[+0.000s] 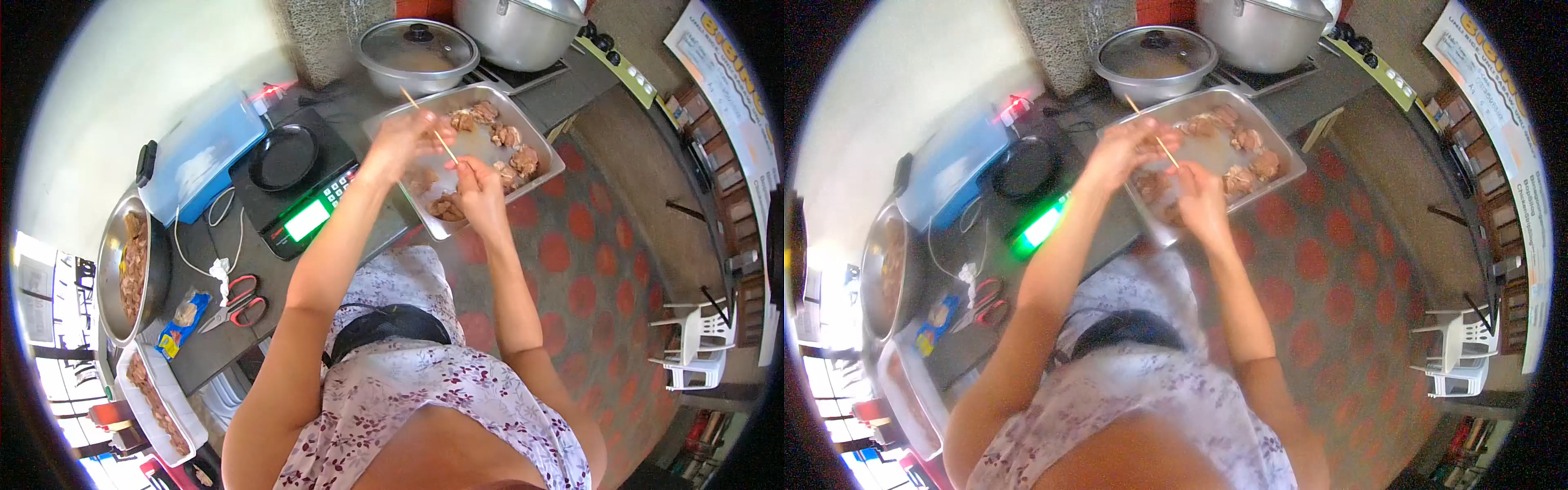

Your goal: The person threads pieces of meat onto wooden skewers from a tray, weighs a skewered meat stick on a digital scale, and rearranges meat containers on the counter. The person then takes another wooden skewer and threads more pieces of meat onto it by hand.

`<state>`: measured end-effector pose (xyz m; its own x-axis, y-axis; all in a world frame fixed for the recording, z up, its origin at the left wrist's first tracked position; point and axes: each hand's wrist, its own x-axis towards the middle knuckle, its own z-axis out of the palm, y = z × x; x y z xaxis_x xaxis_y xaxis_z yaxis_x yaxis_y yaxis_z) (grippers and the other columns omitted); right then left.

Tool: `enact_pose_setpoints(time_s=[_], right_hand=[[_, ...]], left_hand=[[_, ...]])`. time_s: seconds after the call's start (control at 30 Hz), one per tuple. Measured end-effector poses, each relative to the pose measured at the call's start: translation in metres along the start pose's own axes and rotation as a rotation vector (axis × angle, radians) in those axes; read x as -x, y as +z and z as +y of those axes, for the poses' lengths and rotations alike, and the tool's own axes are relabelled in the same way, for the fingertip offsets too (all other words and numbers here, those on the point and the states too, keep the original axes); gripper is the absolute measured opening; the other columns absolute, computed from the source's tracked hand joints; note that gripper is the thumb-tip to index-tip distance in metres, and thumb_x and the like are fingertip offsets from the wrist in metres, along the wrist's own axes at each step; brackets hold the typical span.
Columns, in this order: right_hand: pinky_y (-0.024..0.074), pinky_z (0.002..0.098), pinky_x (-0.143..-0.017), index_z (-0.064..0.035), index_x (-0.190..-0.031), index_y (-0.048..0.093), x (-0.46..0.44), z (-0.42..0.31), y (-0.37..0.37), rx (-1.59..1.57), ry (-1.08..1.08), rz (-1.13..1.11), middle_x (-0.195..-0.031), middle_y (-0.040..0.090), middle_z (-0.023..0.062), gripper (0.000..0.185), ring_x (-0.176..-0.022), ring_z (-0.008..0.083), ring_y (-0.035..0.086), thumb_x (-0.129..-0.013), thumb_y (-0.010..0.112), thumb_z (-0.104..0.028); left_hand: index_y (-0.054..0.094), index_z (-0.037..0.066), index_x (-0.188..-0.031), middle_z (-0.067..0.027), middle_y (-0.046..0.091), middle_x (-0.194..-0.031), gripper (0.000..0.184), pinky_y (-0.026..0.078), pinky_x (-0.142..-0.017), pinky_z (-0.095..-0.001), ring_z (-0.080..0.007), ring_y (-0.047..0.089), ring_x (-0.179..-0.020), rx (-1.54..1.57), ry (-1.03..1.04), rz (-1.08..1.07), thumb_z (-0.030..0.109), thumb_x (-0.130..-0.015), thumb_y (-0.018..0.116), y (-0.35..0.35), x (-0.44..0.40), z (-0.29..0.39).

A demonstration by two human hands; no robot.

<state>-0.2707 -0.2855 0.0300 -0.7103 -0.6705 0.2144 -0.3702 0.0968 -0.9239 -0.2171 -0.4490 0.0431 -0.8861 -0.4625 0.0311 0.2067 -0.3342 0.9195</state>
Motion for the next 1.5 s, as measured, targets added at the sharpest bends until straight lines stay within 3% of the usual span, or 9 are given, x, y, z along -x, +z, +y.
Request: enact_pose_setpoints(time_s=[0.2,0.37,0.77,0.9,0.97,1.0,1.23,1.3,1.5], right_hand=[[0.0467,0.0335,-0.07,0.0017,-0.091,0.064,-0.012,0.001,0.013,-0.08,-0.107,0.097,-0.078,0.066,0.0143,0.023,-0.075,0.0218,0.063,-0.092,0.045,-0.012],[0.0466,0.033,-0.069,0.002,-0.091,0.064,-0.013,0.004,0.004,-0.127,0.109,-0.021,-0.078,0.066,0.0153,0.023,-0.074,0.0214,0.063,-0.092,0.045,-0.012],[0.0461,0.0323,-0.067,0.002,-0.091,0.065,-0.018,0.015,0.007,-0.075,-0.155,0.066,-0.074,0.065,0.0162,0.027,-0.071,0.0204,0.062,-0.092,0.044,-0.016],[0.0424,0.0317,-0.059,-0.0006,-0.087,0.066,-0.014,0.015,-0.03,0.024,0.056,0.128,-0.063,0.058,0.0114,0.027,-0.06,0.016,0.052,-0.092,0.045,-0.018],[0.0288,0.0214,-0.05,-0.0013,-0.087,0.065,-0.005,0.006,-0.04,0.009,-0.073,0.151,-0.059,0.042,-0.0071,0.026,-0.054,0.0024,0.034,-0.094,0.045,-0.017],[0.0288,0.0214,-0.05,-0.0013,-0.087,0.065,-0.001,0.01,-0.042,0.006,-0.073,0.152,-0.059,0.042,-0.0071,0.026,-0.054,0.0024,0.034,-0.094,0.045,-0.017],[0.0384,0.027,-0.06,0.0038,-0.085,0.062,0.021,0.013,-0.037,0.006,-0.035,0.108,-0.066,0.054,0.0018,0.025,-0.065,0.0092,0.044,-0.093,0.045,-0.013],[0.0455,0.0315,-0.063,0.005,-0.087,0.062,0.024,0.017,-0.033,0.008,-0.099,0.131,-0.071,0.062,0.0153,0.024,-0.067,0.0175,0.059,-0.091,0.046,-0.013],[0.0463,0.0333,-0.066,0.0045,-0.089,0.062,0.03,0.013,-0.036,0.023,-0.029,0.104,-0.076,0.064,0.0172,0.025,-0.069,0.022,0.061,-0.091,0.046,-0.014]], left_hand=[[0.061,-0.001,-0.105,-0.007,0.065,-0.095,0.029,0.051,-0.07,-0.0266,-0.0132,0.061,-0.078,-0.128,0.009,0.044,0.024,-0.092,0.055,0.028,0.015,-0.019],[0.061,-0.002,-0.105,-0.0065,0.065,-0.093,0.029,0.05,-0.071,-0.0261,-0.0124,0.061,-0.079,-0.139,-0.041,-0.005,0.023,-0.092,0.056,0.021,0.01,-0.002],[0.062,-0.001,-0.107,-0.0059,0.065,-0.092,0.038,0.049,-0.074,-0.0269,-0.0133,0.06,-0.08,-0.335,-0.1,-0.034,0.033,-0.091,0.057,0.015,0.01,0.005],[0.067,0.004,-0.103,-0.0096,0.068,-0.091,0.042,0.05,-0.071,-0.0322,-0.0178,0.063,-0.077,-0.91,0.065,0.049,0.041,-0.082,0.063,-0.053,-0.043,0.021],[0.069,0.005,-0.097,-0.0107,0.069,-0.086,0.034,0.051,-0.07,-0.0327,-0.0202,0.064,-0.074,-1.135,0.105,0.007,0.034,-0.079,0.065,-0.055,-0.046,0.031],[0.071,0.006,-0.091,-0.0118,0.069,-0.082,0.027,0.051,-0.07,-0.0332,-0.0226,0.066,-0.072,-1.354,0.143,-0.034,0.028,-0.075,0.066,-0.055,-0.048,0.034],[0.07,0.005,-0.082,-0.0179,0.067,-0.086,0.023,0.053,-0.072,-0.042,-0.0338,0.066,-0.079,-1.976,0.145,0.047,0.02,-0.065,0.068,-0.031,-0.062,-0.003],[0.069,0.003,-0.081,-0.0192,0.067,-0.086,0.024,0.053,-0.073,-0.0422,-0.034,0.066,-0.081,-1.987,0.122,0.017,0.019,-0.063,0.07,-0.03,-0.065,-0.014],[0.067,0.0,-0.085,-0.0201,0.066,-0.088,0.029,0.053,-0.073,-0.0414,-0.0337,0.065,-0.084,-1.943,0.047,-0.06,0.019,-0.064,0.071,-0.017,-0.062,0.021]])
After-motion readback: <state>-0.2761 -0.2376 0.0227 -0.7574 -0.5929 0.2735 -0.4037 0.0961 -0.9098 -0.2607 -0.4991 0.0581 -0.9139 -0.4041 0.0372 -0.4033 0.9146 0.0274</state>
